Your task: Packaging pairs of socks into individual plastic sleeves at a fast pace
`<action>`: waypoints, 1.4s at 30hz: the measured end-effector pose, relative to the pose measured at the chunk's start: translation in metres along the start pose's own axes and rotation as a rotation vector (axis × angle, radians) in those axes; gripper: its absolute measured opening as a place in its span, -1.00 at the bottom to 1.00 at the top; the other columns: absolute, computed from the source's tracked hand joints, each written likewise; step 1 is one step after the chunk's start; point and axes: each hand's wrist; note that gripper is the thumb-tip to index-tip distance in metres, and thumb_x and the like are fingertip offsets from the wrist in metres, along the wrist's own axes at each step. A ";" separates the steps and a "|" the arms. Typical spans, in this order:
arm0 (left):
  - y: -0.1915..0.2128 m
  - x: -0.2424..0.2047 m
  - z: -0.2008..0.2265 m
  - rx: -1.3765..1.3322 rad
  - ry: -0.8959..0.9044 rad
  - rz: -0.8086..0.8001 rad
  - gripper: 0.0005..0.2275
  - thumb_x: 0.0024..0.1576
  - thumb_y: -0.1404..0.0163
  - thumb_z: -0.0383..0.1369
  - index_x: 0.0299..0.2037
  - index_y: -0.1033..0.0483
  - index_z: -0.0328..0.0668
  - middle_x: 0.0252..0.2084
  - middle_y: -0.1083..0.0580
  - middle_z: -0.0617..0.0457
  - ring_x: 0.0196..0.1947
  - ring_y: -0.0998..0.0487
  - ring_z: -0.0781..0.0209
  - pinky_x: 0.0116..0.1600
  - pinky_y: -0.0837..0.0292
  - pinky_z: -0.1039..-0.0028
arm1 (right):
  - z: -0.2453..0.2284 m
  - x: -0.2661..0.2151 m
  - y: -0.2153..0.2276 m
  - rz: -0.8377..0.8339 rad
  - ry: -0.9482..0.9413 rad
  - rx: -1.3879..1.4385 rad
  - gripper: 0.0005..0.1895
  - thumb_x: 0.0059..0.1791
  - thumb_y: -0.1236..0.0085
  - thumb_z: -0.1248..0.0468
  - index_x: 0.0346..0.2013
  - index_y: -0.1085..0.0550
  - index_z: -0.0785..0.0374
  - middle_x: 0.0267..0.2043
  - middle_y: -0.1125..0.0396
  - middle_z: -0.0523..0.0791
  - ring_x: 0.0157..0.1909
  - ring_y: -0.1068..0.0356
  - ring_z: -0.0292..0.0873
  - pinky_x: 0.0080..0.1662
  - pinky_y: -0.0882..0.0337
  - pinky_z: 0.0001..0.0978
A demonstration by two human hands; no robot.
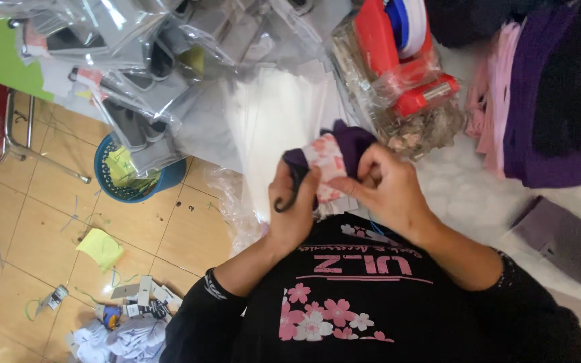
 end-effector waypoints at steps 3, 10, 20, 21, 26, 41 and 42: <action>0.009 -0.001 0.004 -0.159 0.072 0.035 -0.74 0.22 -0.03 -0.35 0.02 -0.40 -0.37 -0.21 -0.54 -0.18 -0.13 -0.47 0.13 0.01 -0.45 0.27 | -0.026 -0.009 -0.007 0.177 0.293 -0.390 -0.46 -0.23 -0.58 -0.08 -0.33 -0.39 0.09 -0.76 -0.26 -0.22 -0.71 -0.25 -0.25 -0.47 -0.29 -0.54; 0.055 0.007 -0.003 -0.269 -0.179 -0.379 -0.30 -0.04 -0.29 -0.56 0.35 -0.25 -0.33 0.22 -0.46 -0.23 0.28 -0.45 -0.13 0.32 -0.35 0.09 | -0.054 -0.003 0.023 0.154 0.741 -0.378 -0.82 -0.03 -0.38 0.27 -0.13 -0.66 0.16 -0.10 -0.42 -0.01 -0.03 -0.44 0.08 0.06 -0.43 -0.09; 0.096 0.041 -0.123 0.649 -0.112 0.307 -0.89 0.23 -0.17 -0.33 -0.19 -0.49 -0.08 -0.40 -0.63 0.08 -0.40 -0.66 0.00 -0.24 -0.50 0.24 | -0.032 0.018 0.039 0.115 0.050 0.118 -0.76 0.08 -0.27 0.28 0.00 -0.51 0.28 -0.27 -0.47 -0.10 -0.20 -0.32 -0.39 -0.15 -0.41 -0.54; 0.099 0.042 -0.119 0.648 -0.116 0.304 -0.89 0.23 -0.17 -0.33 -0.19 -0.49 -0.08 -0.40 -0.63 0.08 -0.40 -0.66 0.00 -0.24 -0.50 0.24 | -0.030 0.018 0.040 0.119 0.051 0.117 -0.76 0.08 -0.27 0.28 0.00 -0.51 0.28 -0.27 -0.47 -0.10 -0.20 -0.32 -0.39 -0.15 -0.41 -0.54; 0.103 0.046 -0.110 0.918 -0.139 0.408 -0.83 0.34 -0.04 -0.20 -0.21 -0.41 -0.05 -0.67 -0.37 0.04 -0.61 -0.47 -0.13 -0.41 -0.36 0.07 | -0.021 0.019 0.046 0.122 -0.029 0.108 -0.82 0.02 -0.35 0.27 -0.13 -0.55 0.23 -0.35 -0.46 -0.11 -0.32 -0.34 -0.39 -0.27 -0.38 -0.64; 0.050 0.059 0.042 -0.540 -0.249 -0.084 -0.88 0.42 0.26 -0.30 -0.12 -0.15 -0.14 -0.17 -0.56 -0.43 -0.18 -0.68 -0.25 -0.13 -0.71 0.13 | -0.067 -0.019 0.094 0.159 0.260 -0.071 -0.20 -0.04 -0.21 0.38 0.44 -0.11 0.47 0.00 -0.40 0.20 -0.11 -0.38 -0.17 -0.12 -0.30 -0.51; 0.048 0.062 0.046 -0.540 -0.255 -0.081 -0.88 0.42 0.26 -0.30 -0.12 -0.15 -0.14 -0.17 -0.56 -0.43 -0.18 -0.68 -0.25 -0.13 -0.71 0.13 | -0.058 -0.028 0.094 0.157 0.267 -0.071 -0.20 -0.04 -0.21 0.38 0.44 -0.11 0.47 0.00 -0.40 0.20 -0.11 -0.38 -0.17 -0.12 -0.30 -0.51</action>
Point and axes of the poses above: each hand's wrist, its own x-axis towards the middle knuckle, its own y-axis out of the back of the hand, z = x × y
